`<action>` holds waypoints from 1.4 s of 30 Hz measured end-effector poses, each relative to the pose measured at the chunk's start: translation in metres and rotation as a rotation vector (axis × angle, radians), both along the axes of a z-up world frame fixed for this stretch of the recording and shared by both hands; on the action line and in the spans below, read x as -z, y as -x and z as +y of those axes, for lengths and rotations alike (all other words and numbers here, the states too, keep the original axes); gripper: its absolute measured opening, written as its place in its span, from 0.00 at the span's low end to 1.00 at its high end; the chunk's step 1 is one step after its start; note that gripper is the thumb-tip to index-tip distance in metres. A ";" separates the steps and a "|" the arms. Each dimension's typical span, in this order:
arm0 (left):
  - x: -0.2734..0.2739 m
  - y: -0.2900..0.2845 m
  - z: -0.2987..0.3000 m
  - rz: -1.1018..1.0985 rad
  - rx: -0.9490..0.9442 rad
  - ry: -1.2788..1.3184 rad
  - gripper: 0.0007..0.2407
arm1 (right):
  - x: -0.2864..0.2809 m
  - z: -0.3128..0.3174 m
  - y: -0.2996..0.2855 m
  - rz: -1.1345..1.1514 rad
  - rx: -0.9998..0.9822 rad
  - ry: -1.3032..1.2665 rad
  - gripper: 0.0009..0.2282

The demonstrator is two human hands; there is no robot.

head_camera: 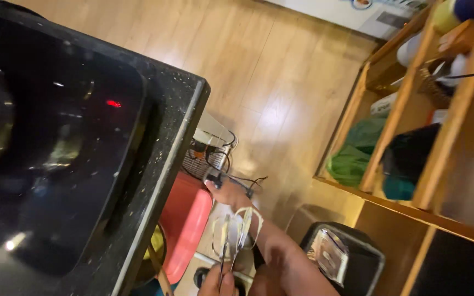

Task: Mixing and whipping ingredients in a bowl using a hand whisk and an electric mixer.

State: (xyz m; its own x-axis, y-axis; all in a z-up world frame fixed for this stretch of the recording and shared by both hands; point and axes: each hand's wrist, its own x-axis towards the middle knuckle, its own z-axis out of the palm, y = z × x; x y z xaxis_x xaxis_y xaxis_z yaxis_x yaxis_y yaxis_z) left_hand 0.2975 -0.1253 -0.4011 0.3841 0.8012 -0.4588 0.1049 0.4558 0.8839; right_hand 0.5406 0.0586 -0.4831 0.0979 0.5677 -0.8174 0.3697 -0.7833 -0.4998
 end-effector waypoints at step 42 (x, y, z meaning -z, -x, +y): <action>-0.618 0.112 0.172 -0.373 -0.581 -0.281 0.11 | -0.590 -0.062 0.178 1.383 0.762 -0.874 0.38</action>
State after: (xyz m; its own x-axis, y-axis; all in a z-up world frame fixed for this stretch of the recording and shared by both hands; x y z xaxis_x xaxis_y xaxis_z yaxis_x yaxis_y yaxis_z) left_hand 0.1857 0.0469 0.2170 -0.0472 0.9905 -0.1293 -0.4137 0.0984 0.9051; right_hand 0.3622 -0.0039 0.1069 0.0949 0.9944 -0.0468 -0.9053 0.0667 -0.4194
